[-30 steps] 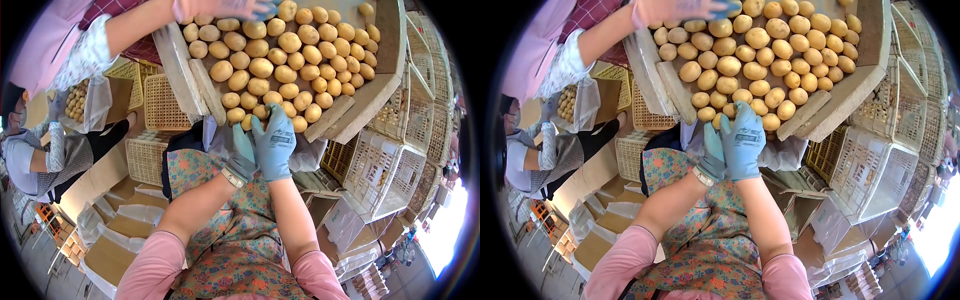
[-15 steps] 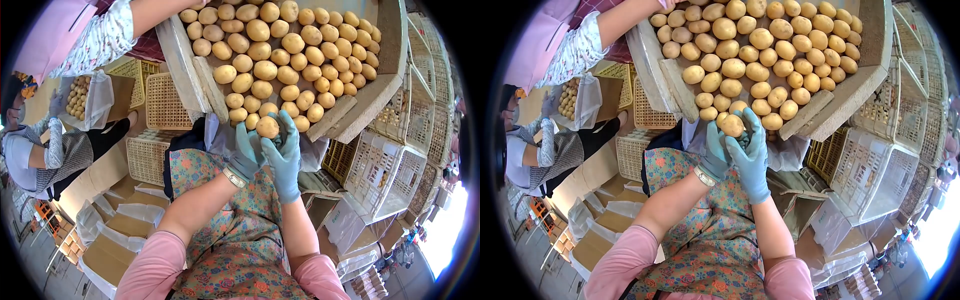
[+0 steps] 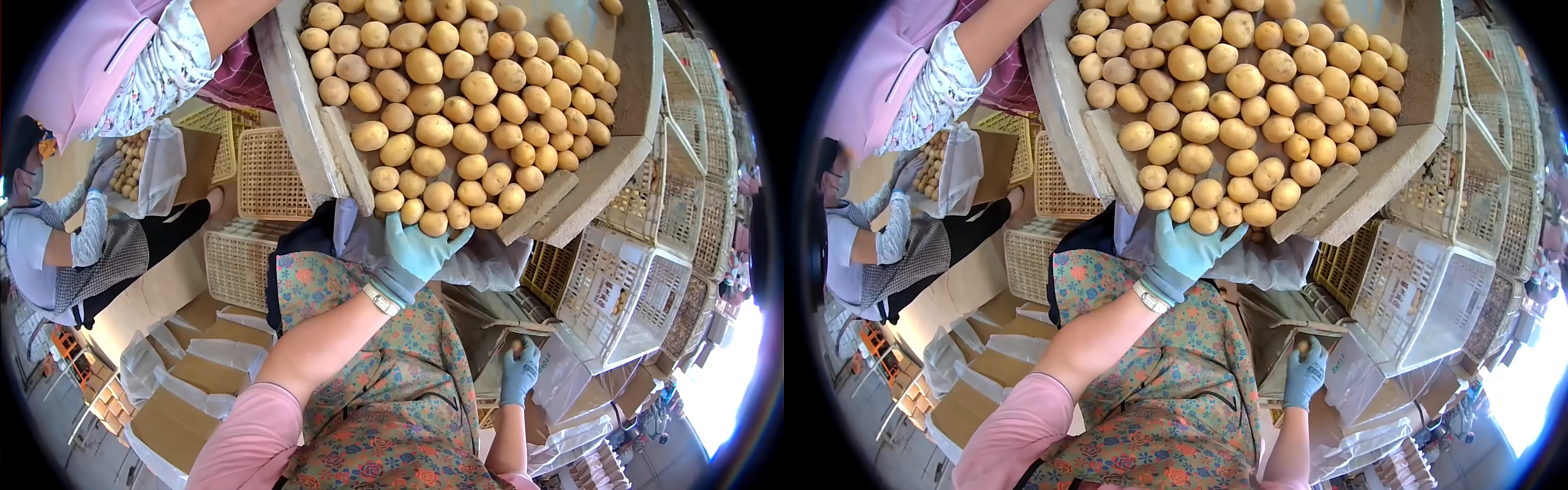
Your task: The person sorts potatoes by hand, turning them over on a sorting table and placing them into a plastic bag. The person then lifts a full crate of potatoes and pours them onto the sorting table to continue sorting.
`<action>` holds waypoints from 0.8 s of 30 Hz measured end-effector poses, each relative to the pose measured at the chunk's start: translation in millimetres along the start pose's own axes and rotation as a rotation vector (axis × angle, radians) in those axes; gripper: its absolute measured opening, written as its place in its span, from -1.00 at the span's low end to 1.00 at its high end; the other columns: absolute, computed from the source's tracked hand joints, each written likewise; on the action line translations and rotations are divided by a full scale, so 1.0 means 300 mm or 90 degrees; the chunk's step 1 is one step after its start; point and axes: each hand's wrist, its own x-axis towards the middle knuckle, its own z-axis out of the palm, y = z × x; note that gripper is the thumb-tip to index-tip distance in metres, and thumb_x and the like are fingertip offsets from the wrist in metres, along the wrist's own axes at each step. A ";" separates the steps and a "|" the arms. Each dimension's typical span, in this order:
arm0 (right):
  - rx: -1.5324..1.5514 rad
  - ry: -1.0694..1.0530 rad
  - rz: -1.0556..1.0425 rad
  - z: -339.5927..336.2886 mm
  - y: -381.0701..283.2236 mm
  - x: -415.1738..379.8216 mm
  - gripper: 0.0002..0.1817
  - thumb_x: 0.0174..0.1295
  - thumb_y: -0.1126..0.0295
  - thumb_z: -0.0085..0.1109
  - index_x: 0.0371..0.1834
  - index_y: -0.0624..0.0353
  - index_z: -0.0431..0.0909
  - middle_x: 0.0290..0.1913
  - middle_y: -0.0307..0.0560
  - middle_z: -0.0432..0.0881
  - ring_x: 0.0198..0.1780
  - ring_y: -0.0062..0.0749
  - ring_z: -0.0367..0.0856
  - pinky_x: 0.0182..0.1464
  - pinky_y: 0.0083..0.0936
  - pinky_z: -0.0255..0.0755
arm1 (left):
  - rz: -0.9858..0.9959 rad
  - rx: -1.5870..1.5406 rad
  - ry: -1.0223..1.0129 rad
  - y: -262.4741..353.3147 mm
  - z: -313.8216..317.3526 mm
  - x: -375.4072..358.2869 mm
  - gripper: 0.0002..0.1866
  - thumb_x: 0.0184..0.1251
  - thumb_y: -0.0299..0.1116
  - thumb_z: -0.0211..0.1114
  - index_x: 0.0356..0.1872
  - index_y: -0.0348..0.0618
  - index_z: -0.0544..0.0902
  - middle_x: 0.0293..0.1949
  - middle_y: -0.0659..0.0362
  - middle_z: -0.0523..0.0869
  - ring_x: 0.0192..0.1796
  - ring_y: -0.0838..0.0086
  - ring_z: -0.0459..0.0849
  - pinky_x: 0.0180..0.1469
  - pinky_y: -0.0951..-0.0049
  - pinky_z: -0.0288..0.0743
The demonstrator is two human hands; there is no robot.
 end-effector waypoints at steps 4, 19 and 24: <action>-0.088 -0.015 -0.021 -0.004 0.000 0.009 -0.61 0.27 0.32 0.32 0.16 0.10 0.65 0.11 0.07 0.69 0.14 0.03 0.69 0.13 -0.13 0.59 | 0.016 0.058 0.004 -0.002 0.004 0.010 -0.22 0.60 0.33 -0.05 0.67 0.14 0.20 0.65 0.11 0.26 0.66 0.00 0.25 0.61 -0.34 0.23; 0.324 0.109 -0.420 -0.159 -0.940 0.208 -0.63 0.25 0.45 0.41 0.14 0.13 0.70 0.02 -0.04 0.79 0.04 -0.09 0.77 0.08 -0.25 0.64 | -0.095 -0.076 -0.199 0.024 -0.126 0.008 -0.06 0.56 0.38 -0.12 0.67 -0.18 0.15 0.62 -0.09 0.28 0.60 -0.11 0.33 0.61 -0.15 0.26; 0.322 0.077 -0.396 -0.146 -1.053 0.260 -0.33 0.37 0.36 0.33 0.57 0.09 0.42 0.14 0.10 0.73 0.03 -0.04 0.78 0.06 -0.27 0.64 | -0.289 -0.823 -0.147 0.029 -0.116 -0.010 -0.14 0.60 0.32 -0.14 0.68 -0.07 0.18 0.63 -0.06 0.29 0.62 0.05 0.33 0.64 -0.04 0.25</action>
